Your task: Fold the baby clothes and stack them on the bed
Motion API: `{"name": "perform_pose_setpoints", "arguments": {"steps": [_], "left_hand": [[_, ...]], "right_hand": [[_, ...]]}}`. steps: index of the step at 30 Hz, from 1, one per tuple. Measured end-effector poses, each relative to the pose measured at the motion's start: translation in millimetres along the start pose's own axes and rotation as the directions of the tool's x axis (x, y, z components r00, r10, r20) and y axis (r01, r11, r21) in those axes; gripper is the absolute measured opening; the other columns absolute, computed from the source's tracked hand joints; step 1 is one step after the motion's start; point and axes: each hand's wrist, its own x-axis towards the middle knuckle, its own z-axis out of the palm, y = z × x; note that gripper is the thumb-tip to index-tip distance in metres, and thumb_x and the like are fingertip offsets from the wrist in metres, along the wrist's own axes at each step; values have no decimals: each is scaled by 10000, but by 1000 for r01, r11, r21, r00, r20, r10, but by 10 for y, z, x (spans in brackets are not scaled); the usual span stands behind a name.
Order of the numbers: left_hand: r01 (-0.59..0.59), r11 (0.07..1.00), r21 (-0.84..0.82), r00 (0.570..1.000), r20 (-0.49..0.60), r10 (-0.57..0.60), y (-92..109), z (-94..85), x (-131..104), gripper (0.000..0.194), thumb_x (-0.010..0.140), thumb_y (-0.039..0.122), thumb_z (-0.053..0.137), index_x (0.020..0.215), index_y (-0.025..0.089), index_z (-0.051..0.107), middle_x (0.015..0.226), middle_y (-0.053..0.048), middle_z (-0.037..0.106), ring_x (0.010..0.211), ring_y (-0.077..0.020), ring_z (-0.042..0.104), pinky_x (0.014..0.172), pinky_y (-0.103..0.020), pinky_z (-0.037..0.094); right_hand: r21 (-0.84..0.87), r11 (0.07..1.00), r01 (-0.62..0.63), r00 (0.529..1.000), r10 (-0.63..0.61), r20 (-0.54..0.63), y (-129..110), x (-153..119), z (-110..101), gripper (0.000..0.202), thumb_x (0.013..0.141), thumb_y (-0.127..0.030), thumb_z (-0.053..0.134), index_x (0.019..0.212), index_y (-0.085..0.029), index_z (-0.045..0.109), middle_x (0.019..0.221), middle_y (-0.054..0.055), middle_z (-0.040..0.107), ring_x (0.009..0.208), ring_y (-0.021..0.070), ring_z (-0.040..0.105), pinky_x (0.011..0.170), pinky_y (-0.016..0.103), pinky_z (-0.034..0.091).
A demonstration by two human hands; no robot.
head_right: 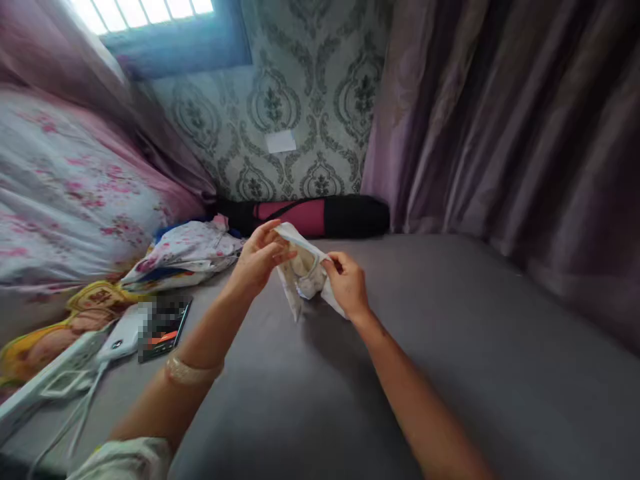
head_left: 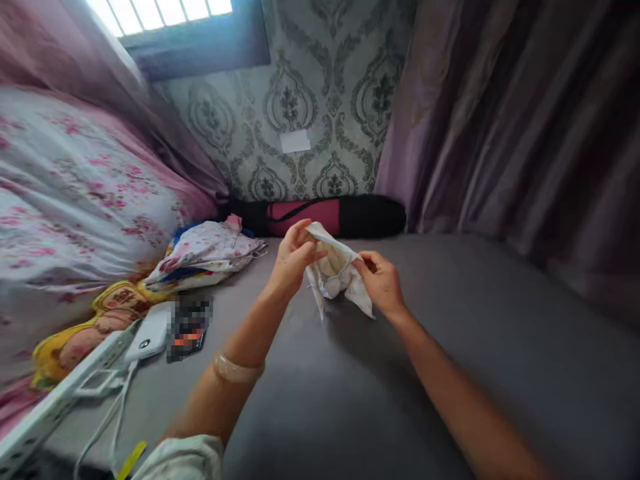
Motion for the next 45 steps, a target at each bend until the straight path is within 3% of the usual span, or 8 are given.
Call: {"name": "perform_pose_setpoints", "arguments": {"steps": [8, 12, 21, 25, 28, 33, 37, 45], "left_hand": [[104, 927, 361, 992, 24, -121, -286, -252, -82, 267, 679, 322, 686, 873, 145, 640, 686, 2, 615, 644, -114, 560, 590, -221, 438], [30, 851, 524, 976, 169, -139, -294, -269, -152, 296, 693, 442, 727, 767, 158, 685, 728, -2, 584, 658, -107, 516, 570, -214, 393], [261, 905, 335, 826, 407, -389, -535, -241, -307, 427, 804, 578, 610, 907, 163, 620, 722, 11, 575, 614, -91, 519, 532, -201, 379], [148, 938, 314, 879, 392, -270, -679, -181, -408, 492, 760, 524, 696, 1070, 169, 555, 972, -67, 623, 852, -155, 607, 731, -284, 490], [-158, 880, 448, 947, 321, 7, -711, -109, -577, 565, 688, 499, 777, 1077, 181, 517, 1061, -94, 584, 949, -194, 583, 838, -364, 490], [-630, 395, 668, 775, 504, 382, -767, 43, -916, 438, 783, 443, 713, 1066, 187, 500, 1048, -103, 567, 982, -237, 533, 832, -401, 464], [-653, 178, 736, 737, 564, 373, -871, 90, -975, 135, 900, 307, 559, 950, 192, 511, 922, -72, 597, 848, -214, 546, 739, -361, 434], [-580, 158, 800, 785, 496, 370, -889, -25, -813, 118, 949, 254, 477, 892, 187, 555, 829, -45, 652, 772, -176, 581, 721, -314, 410]], "right_hand": [[40, 998, -50, 964, 38, 263, -410, 170, -380, 322, 756, -523, 650, 812, -209, 692, 773, 23, 682, 694, 168, 601, 633, 293, 468], [5, 986, -168, 923, 156, 352, -738, 197, -615, 355, 729, -583, 686, 730, -228, 682, 662, 8, 636, 571, 146, 562, 515, 275, 425], [-14, 917, -399, 866, 382, 324, -642, 296, -920, 349, 680, -573, 752, 703, -240, 651, 613, 11, 633, 488, 139, 554, 452, 268, 442], [-4, 886, -464, 854, 449, 263, -529, 316, -940, 333, 670, -556, 763, 688, -243, 651, 636, 28, 657, 507, 156, 579, 479, 292, 475], [-6, 870, -492, 846, 480, 231, -478, 333, -949, 328, 656, -542, 777, 687, -239, 655, 630, 29, 655, 504, 156, 574, 473, 291, 475], [7, 866, -501, 848, 489, 207, -449, 353, -941, 295, 672, -497, 780, 667, -233, 649, 632, 29, 651, 507, 146, 568, 468, 275, 461], [10, 864, -503, 849, 492, 192, -466, 349, -932, 259, 715, -462, 756, 659, -234, 646, 623, 25, 646, 512, 138, 566, 483, 265, 465], [18, 851, -525, 839, 513, 183, -493, 321, -1007, 267, 688, -452, 776, 659, -223, 642, 635, 18, 644, 519, 129, 563, 483, 250, 465]]}}
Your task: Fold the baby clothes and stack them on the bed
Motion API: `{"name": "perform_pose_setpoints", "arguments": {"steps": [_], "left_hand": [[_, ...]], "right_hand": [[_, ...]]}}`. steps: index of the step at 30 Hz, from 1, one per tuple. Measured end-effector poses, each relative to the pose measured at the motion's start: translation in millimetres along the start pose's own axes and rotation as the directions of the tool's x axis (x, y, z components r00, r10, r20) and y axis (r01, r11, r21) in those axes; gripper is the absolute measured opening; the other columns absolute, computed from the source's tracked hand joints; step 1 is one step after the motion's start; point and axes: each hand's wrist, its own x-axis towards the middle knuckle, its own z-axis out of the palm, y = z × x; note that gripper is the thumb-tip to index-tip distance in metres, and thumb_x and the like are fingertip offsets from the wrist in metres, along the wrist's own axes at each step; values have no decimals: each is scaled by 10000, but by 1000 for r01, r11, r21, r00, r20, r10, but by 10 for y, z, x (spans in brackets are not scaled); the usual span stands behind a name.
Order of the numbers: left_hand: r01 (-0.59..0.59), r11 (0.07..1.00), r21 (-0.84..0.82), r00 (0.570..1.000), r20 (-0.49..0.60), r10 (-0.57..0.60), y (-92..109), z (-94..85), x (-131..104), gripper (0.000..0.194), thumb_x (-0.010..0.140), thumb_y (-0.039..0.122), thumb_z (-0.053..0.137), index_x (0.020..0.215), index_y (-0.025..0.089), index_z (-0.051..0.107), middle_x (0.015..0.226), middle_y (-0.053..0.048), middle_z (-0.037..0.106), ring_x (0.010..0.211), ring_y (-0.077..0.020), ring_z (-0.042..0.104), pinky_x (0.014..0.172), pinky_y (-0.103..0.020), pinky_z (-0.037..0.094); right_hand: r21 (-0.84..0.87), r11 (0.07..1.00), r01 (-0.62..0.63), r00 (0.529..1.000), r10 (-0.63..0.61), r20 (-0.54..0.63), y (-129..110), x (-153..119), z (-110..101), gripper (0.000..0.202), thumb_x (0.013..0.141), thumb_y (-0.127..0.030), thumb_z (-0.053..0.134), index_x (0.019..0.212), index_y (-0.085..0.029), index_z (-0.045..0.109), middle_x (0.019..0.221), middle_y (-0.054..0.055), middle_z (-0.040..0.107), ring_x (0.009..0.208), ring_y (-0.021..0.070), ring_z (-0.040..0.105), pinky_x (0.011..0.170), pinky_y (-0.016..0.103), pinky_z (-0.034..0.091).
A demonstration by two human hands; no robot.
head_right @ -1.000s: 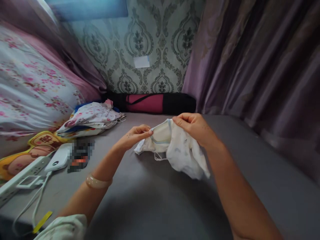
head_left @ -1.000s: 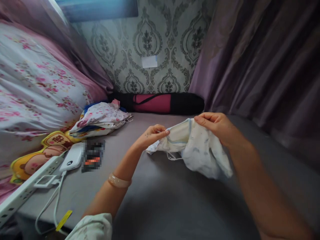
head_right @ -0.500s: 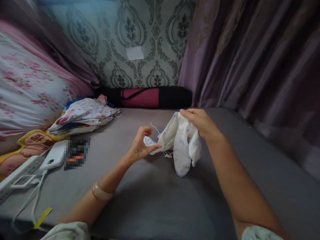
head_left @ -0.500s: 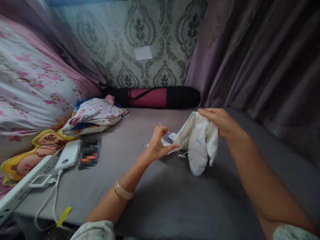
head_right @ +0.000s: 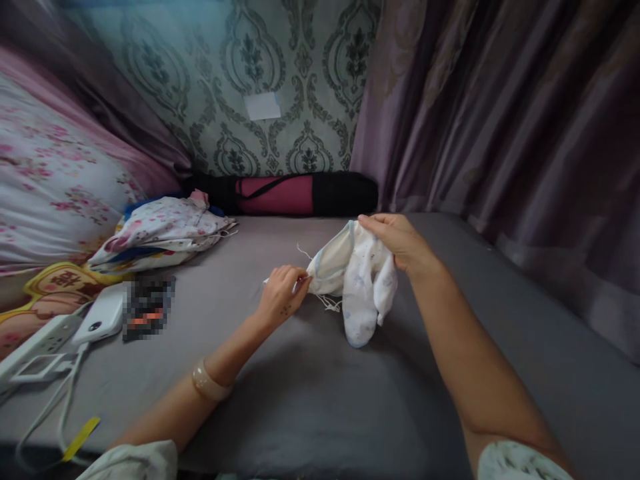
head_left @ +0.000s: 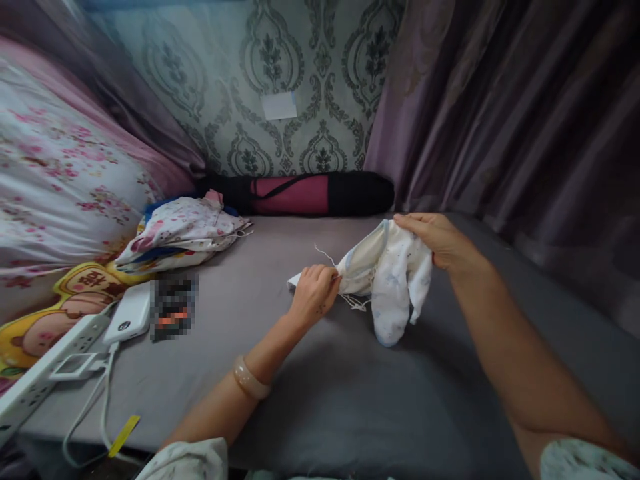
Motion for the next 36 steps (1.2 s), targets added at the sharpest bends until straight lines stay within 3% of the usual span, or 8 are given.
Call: {"name": "perform_pose_setpoints", "arguments": {"steps": [6, 11, 16, 19, 22, 25, 29, 36], "left_hand": [[147, 987, -72, 989, 12, -146, -174, -56, 89, 212, 954, 300, 456, 1007, 187, 627, 915, -76, 696, 851, -190, 625, 785, -319, 439], [308, 908, -285, 946, -11, -325, -334, -242, 311, 199, 909, 310, 498, 925, 202, 664, 917, -55, 703, 847, -174, 633, 780, -278, 455], [357, 778, -518, 913, 18, -407, -221, -789, 661, 162, 879, 328, 515, 855, 188, 592, 702, 14, 569, 617, -110, 508, 549, -207, 385], [271, 751, -603, 944, 13, -330, -54, -1181, 842, 190, 885, 384, 534, 885, 199, 579, 662, 32, 496, 551, -90, 431, 480, -193, 335], [214, 793, -571, 971, 39, -234, 21, -1405, 980, 232, 829, 418, 622, 835, 186, 613, 679, 11, 524, 576, -97, 453, 487, -201, 354], [202, 841, -503, 979, 92, -180, -17, -1412, 1067, 263, 747, 417, 707, 701, 168, 635, 674, -5, 550, 596, -102, 469, 497, -208, 360], [326, 714, -619, 943, 164, -289, -107, -1262, 1095, 294, 782, 456, 652, 751, 164, 669, 626, 2, 558, 539, -98, 465, 489, -221, 361], [274, 810, -518, 943, -21, -332, -258, -982, 1157, 273, 735, 436, 689, 726, 164, 718, 689, -20, 603, 641, -122, 510, 541, -223, 379]], "right_hand": [[-54, 997, 62, 998, -60, 33, 17, -85, -132, 325, 651, -534, 779, 677, -234, 660, 634, 13, 649, 517, 141, 560, 479, 270, 456], [-165, 967, 193, 975, -171, 141, -32, -225, -214, 341, 658, -559, 759, 752, -235, 706, 728, 13, 694, 631, 152, 611, 574, 271, 494], [-228, 916, 329, 938, -290, 189, -209, -409, -308, 337, 639, -527, 781, 803, -236, 738, 784, 12, 706, 710, 157, 631, 625, 262, 501], [-126, 931, 342, 935, -323, 149, -306, -513, -394, 333, 662, -520, 776, 858, -255, 737, 790, 8, 706, 683, 149, 630, 597, 257, 504], [-78, 942, 326, 940, -314, 135, -344, -559, -434, 349, 659, -540, 771, 849, -248, 737, 756, 5, 698, 636, 137, 615, 559, 247, 499], [-169, 930, 325, 939, -297, 173, -364, -571, -406, 357, 627, -541, 785, 783, -224, 741, 698, 6, 682, 608, 135, 600, 526, 235, 480], [-200, 911, 360, 931, -336, 145, -401, -542, -354, 364, 668, -565, 739, 786, -221, 746, 692, 12, 684, 599, 144, 601, 518, 248, 462], [-324, 827, 459, 883, -466, 60, -410, -389, -299, 374, 693, -588, 713, 738, -218, 741, 692, 19, 684, 630, 155, 602, 533, 255, 449]]}}
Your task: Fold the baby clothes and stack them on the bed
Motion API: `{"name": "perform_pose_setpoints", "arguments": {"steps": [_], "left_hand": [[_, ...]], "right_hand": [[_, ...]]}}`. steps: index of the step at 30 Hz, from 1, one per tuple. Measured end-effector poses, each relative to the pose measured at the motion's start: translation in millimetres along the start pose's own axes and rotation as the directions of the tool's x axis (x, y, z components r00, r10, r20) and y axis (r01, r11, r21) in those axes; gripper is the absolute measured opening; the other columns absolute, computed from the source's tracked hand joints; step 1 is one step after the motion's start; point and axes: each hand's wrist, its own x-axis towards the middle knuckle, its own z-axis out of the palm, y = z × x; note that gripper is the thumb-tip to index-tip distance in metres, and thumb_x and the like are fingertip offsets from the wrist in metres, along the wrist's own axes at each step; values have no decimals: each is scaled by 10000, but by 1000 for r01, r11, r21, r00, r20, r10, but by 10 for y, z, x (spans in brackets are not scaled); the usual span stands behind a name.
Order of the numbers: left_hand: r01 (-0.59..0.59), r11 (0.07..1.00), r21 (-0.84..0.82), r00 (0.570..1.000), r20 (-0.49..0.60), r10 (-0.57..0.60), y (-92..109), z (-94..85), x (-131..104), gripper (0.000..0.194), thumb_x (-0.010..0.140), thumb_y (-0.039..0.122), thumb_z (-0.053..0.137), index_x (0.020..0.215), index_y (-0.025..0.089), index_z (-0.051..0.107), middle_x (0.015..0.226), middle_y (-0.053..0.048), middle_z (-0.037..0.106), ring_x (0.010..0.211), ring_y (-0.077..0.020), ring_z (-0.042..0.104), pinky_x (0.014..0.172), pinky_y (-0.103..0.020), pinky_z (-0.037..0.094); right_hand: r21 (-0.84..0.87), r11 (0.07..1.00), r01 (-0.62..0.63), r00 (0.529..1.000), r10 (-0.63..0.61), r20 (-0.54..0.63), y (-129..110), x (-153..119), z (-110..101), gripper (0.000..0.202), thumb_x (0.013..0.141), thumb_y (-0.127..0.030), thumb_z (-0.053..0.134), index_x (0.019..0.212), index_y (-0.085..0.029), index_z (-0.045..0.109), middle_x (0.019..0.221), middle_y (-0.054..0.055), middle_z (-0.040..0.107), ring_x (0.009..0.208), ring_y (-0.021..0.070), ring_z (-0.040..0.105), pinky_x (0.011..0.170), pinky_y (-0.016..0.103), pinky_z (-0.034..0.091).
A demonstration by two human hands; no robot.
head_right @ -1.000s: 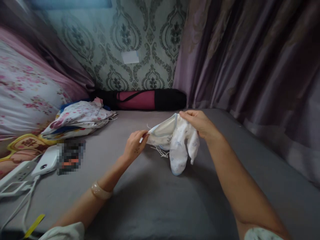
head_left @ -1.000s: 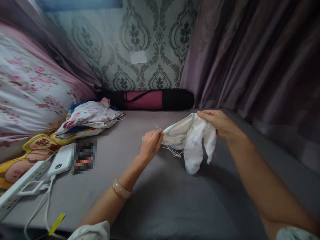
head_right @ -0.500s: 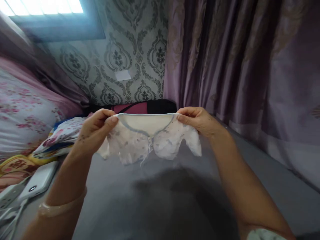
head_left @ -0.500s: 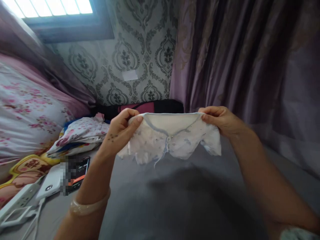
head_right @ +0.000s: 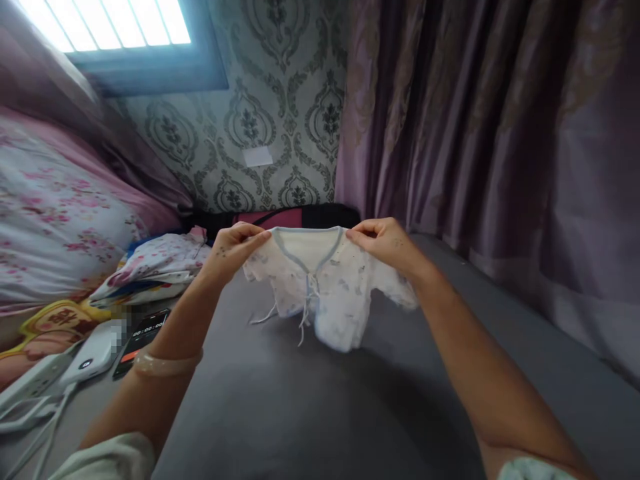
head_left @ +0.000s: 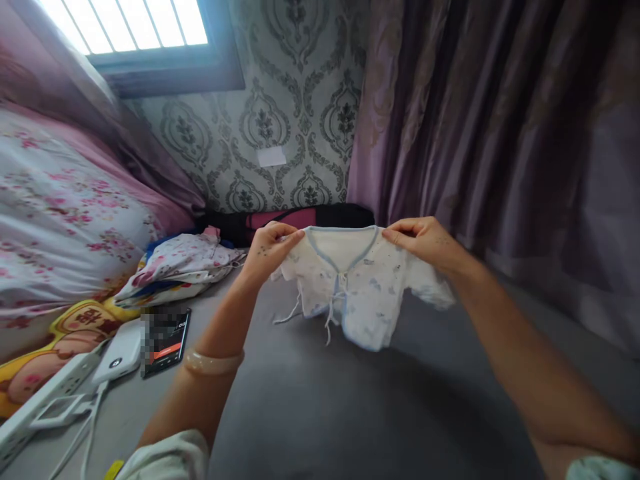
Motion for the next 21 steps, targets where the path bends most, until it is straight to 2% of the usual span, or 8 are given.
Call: {"name": "perform_pose_setpoints", "arguments": {"steps": [4, 8, 10, 13, 14, 17, 21], "left_hand": [[-7, 1000, 26, 999, -38, 8, -42, 32, 35, 282, 761, 441, 672, 795, 170, 739, 714, -20, 610, 662, -125, 521, 572, -235, 397], [-75, 997, 1, 995, -62, 75, 202, -97, -79, 215, 772, 388, 684, 808, 185, 745, 759, -26, 604, 693, -126, 530, 583, -240, 409], [-73, 993, -95, 997, -19, 71, 389, -221, -165, 221, 796, 398, 664, 844, 196, 740, 772, -28, 614, 661, -124, 529, 546, -241, 402], [-6, 987, -163, 991, 128, 27, 547, -333, -220, 269, 801, 436, 643, 783, 181, 727, 717, -34, 616, 574, -122, 514, 475, -243, 378], [18, 992, -125, 988, 153, 1, 542, -326, -209, 269, 787, 434, 657, 761, 175, 724, 681, -25, 609, 553, -116, 504, 465, -236, 368], [12, 1000, 5, 999, 52, -13, 385, -187, -128, 255, 751, 415, 688, 744, 162, 723, 616, 4, 594, 541, -100, 484, 458, -209, 343], [-23, 999, 41, 999, -30, 24, 152, -1, -53, 262, 801, 412, 643, 827, 166, 729, 686, -1, 640, 601, -110, 524, 507, -206, 373]], "right_hand": [[5, 1000, -21, 1000, 21, 9, -2, 18, 54, 394, 674, -601, 729, 786, -224, 749, 756, 28, 711, 675, 167, 624, 549, 255, 476], [108, 993, -39, 999, 35, 36, -73, -49, 9, 383, 671, -590, 743, 825, -239, 749, 804, 27, 725, 705, 178, 653, 571, 263, 500], [202, 977, -71, 996, 59, 65, -130, -109, -66, 375, 678, -585, 740, 850, -252, 745, 785, 24, 725, 675, 177, 660, 553, 270, 504], [250, 959, -136, 984, 102, 144, -199, -156, -151, 372, 654, -578, 758, 827, -249, 746, 705, 26, 709, 619, 184, 656, 503, 275, 490], [231, 963, -142, 982, 108, 156, -209, -150, -156, 367, 634, -571, 775, 801, -245, 747, 677, 24, 700, 607, 185, 651, 491, 273, 482], [170, 978, -123, 985, 100, 140, -183, -72, -113, 352, 611, -555, 798, 768, -244, 752, 677, 21, 699, 632, 190, 650, 503, 274, 484], [87, 996, -16, 1000, 16, 2, -65, 51, -49, 360, 651, -580, 766, 786, -246, 759, 748, 23, 716, 707, 199, 660, 548, 278, 497]]}}
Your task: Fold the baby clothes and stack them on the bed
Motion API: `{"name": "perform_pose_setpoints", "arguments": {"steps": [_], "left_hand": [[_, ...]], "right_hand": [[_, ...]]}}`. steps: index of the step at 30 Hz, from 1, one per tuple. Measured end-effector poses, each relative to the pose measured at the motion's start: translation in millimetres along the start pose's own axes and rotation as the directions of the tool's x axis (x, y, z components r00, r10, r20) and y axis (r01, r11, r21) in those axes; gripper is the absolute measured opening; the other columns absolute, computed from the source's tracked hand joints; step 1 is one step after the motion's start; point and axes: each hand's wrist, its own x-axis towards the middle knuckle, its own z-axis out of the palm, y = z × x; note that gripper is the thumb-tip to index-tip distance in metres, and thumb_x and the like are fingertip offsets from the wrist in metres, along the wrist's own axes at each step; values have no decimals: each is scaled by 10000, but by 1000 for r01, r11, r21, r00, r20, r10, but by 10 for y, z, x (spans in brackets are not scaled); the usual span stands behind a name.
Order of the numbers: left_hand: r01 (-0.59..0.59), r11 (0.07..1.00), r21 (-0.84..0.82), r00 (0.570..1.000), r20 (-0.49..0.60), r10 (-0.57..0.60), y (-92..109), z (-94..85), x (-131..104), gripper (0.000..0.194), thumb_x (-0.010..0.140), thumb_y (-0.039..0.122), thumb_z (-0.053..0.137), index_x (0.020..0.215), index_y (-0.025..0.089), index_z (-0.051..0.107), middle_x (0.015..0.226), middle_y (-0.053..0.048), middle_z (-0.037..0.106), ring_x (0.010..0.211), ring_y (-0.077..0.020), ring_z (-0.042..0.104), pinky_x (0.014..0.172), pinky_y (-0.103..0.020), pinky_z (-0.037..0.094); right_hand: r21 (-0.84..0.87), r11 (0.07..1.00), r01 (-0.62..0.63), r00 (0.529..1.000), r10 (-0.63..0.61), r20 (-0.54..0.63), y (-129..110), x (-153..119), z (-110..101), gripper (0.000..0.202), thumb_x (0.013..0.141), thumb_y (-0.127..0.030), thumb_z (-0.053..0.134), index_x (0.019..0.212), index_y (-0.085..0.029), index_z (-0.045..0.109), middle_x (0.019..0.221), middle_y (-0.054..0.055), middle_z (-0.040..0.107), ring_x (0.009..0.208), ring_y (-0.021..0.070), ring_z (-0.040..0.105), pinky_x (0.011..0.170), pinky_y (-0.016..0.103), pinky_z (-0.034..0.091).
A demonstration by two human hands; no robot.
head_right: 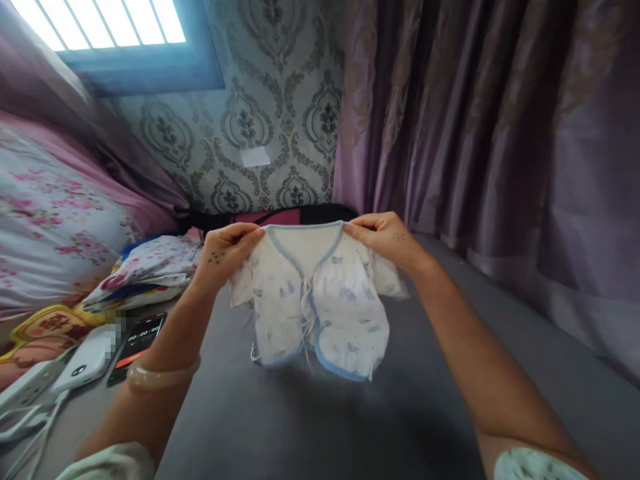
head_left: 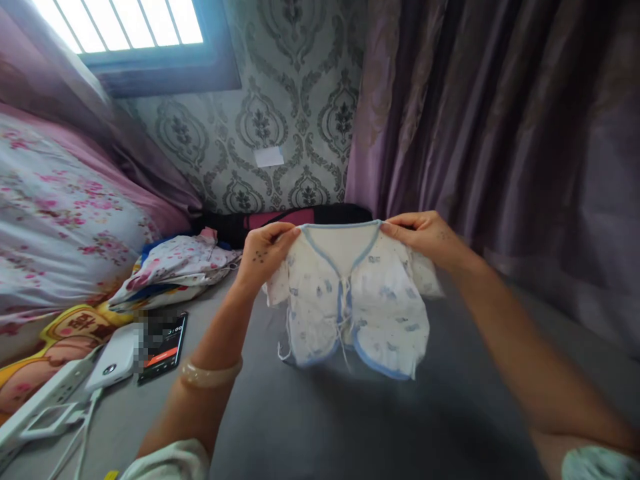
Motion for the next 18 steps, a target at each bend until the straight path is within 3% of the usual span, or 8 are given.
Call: {"name": "perform_pose_setpoints", "arguments": {"steps": [6, 10, 15, 16, 18], "left_hand": [[-204, 955, 216, 971, -79, 226, 58, -33, -39, 228, 882, 360, 574, 925, 189, 718, 824, -30, 676, 738, -132, 579, 665, -225, 434], [-298, 895, 332, 936, -83, 342, 188, -148, -198, 215, 914, 323, 550, 994, 192, 701, 820, -27, 649, 745, -121, 570, 698, -223, 435], [-391, 807, 443, 882, -68, 465, 632, -497, -495, 186, 905, 300, 581, 1011, 212, 706, 737, 18, 615, 605, -80, 495, 603, -217, 412], [-393, 811, 434, 884, -66, 463, 752, -583, -533, 172, 894, 308, 598, 995, 225, 709, 730, 29, 616, 587, -75, 484, 576, -215, 405], [-295, 871, 392, 935, -70, 348, 950, -731, -563, 152, 872, 348, 625, 956, 259, 714, 695, 44, 605, 569, -79, 488, 526, -214, 393]], "right_hand": [[-121, 987, 108, 981, -126, -148, 2, -34, 23, 319, 713, -575, 725, 823, -277, 757, 853, 29, 730, 930, 274, 658, 658, 326, 534], [-195, 969, 154, 972, -184, -145, -129, -241, 14, 303, 761, -572, 691, 869, -295, 749, 920, 31, 728, 1004, 309, 641, 727, 375, 552], [-241, 958, 153, 974, -187, -126, -512, -635, -101, 146, 814, -499, 677, 878, -386, 745, 887, -8, 726, 861, 248, 681, 624, 334, 544], [-226, 964, 142, 977, -174, -126, -606, -705, -129, 121, 812, -475, 689, 878, -392, 747, 859, -13, 727, 808, 220, 682, 583, 305, 531], [-186, 976, 111, 983, -136, -126, -753, -804, -177, 113, 788, -449, 724, 881, -393, 756, 777, -21, 720, 685, 165, 662, 496, 250, 489]]}}
